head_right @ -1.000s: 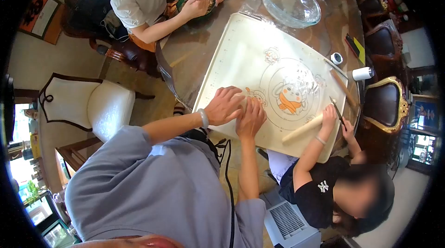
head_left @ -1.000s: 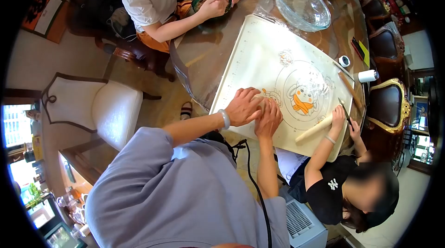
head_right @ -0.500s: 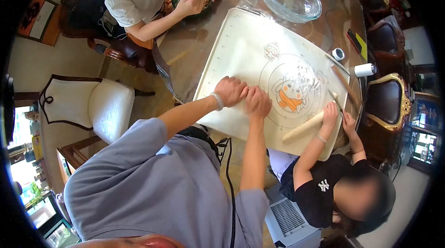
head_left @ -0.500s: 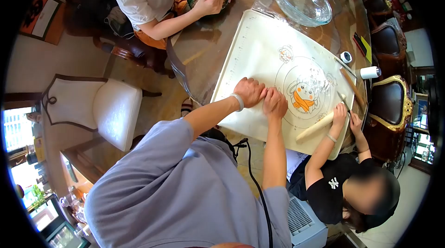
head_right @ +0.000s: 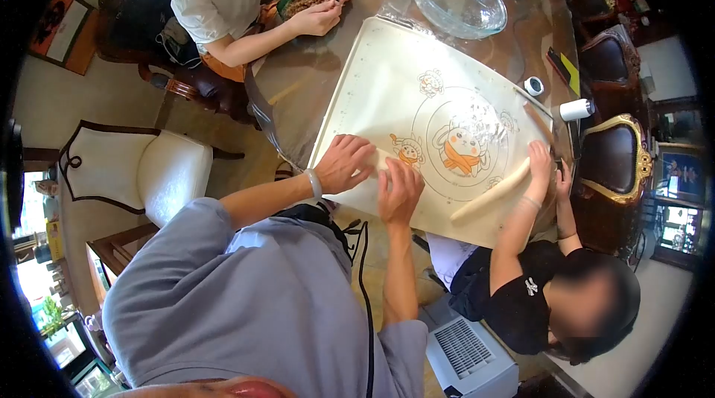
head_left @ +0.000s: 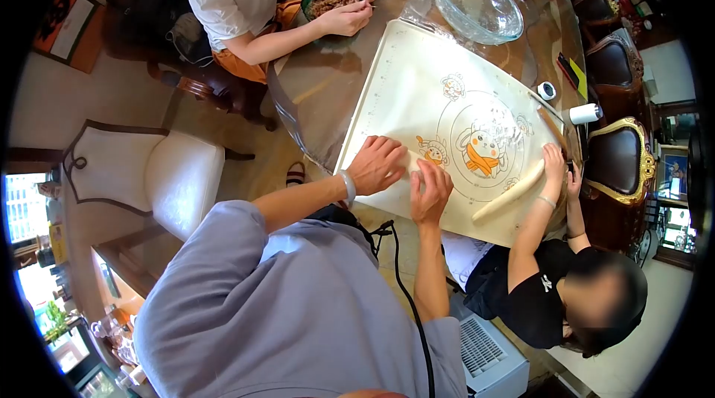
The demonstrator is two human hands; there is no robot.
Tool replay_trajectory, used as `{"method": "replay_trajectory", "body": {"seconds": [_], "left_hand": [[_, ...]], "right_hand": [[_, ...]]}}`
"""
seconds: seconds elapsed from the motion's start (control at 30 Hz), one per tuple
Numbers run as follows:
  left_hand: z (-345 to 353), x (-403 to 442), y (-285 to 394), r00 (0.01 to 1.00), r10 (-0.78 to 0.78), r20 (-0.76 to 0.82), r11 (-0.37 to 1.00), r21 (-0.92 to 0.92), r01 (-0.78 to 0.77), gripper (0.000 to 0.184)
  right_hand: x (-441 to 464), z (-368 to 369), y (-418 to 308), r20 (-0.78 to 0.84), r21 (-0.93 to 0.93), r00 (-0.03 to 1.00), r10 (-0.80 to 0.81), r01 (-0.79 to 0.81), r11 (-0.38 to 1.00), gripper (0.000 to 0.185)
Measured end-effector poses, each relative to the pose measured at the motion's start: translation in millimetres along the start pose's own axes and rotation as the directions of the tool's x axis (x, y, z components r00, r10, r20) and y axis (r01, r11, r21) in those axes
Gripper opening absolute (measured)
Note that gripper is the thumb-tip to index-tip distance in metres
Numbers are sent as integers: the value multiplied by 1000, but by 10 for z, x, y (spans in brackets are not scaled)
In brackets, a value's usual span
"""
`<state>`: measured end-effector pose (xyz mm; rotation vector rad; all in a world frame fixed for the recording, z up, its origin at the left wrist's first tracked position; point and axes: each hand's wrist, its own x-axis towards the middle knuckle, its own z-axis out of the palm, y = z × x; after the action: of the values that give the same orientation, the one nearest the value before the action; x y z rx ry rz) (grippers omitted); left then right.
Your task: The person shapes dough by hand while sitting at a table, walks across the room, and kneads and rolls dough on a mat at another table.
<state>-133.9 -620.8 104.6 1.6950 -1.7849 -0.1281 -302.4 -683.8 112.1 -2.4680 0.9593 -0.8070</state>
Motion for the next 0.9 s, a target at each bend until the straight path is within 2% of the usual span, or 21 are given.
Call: {"method": "replay_trajectory", "body": {"seconds": [0.07, 0.1, 0.23, 0.33, 0.43, 0.53, 0.57, 0.7, 0.8, 0.87, 0.9], "left_hand": [[-103, -1, 94, 993, -38, 115, 999, -1, 39, 39], [-107, 37, 111, 990, -52, 130, 999, 16, 51, 33], [74, 32, 54, 999, 0, -44, 997, 72, 3, 25], [155, 27, 26, 995, -49, 83, 994, 103, 40, 24], [176, 219, -9, 965, -120, 234, 975, 210, 70, 25], [370, 420, -139, 967, -182, 177, 968, 204, 145, 27], [422, 481, -188, 965, -204, 168, 967, 185, 172, 33], [534, 663, -313, 907, -319, 274, 941, 210, 267, 42], [598, 721, -358, 860, -383, 337, 917, 248, 312, 42], [497, 613, -325, 897, -330, 296, 944, 120, 307, 39], [416, 551, -303, 910, -312, 274, 950, 58, 308, 38]], "right_hand": [[-10, 84, -36, -26, -37, 992, 122, -123, 992, 18], [5, 120, -37, -45, -60, 983, 177, -180, 982, 16], [73, 277, -122, -302, -345, 953, 5, -114, 932, 13], [9, 345, -31, -251, -259, 964, 82, -149, 954, 14], [130, 417, 188, -161, -289, 967, 197, -237, 928, 15], [382, 521, 421, -121, -277, 959, 258, -282, 919, 18], [462, 546, 480, -115, -254, 957, 267, -289, 923, 24], [707, 584, 589, 23, -241, 925, 380, -364, 900, 32], [731, 497, 570, 61, -180, 903, 425, -409, 894, 37], [679, 447, 518, 43, -69, 906, 421, -418, 906, 39], [573, 429, 514, -4, -5, 930, 366, -366, 930, 40]]}}
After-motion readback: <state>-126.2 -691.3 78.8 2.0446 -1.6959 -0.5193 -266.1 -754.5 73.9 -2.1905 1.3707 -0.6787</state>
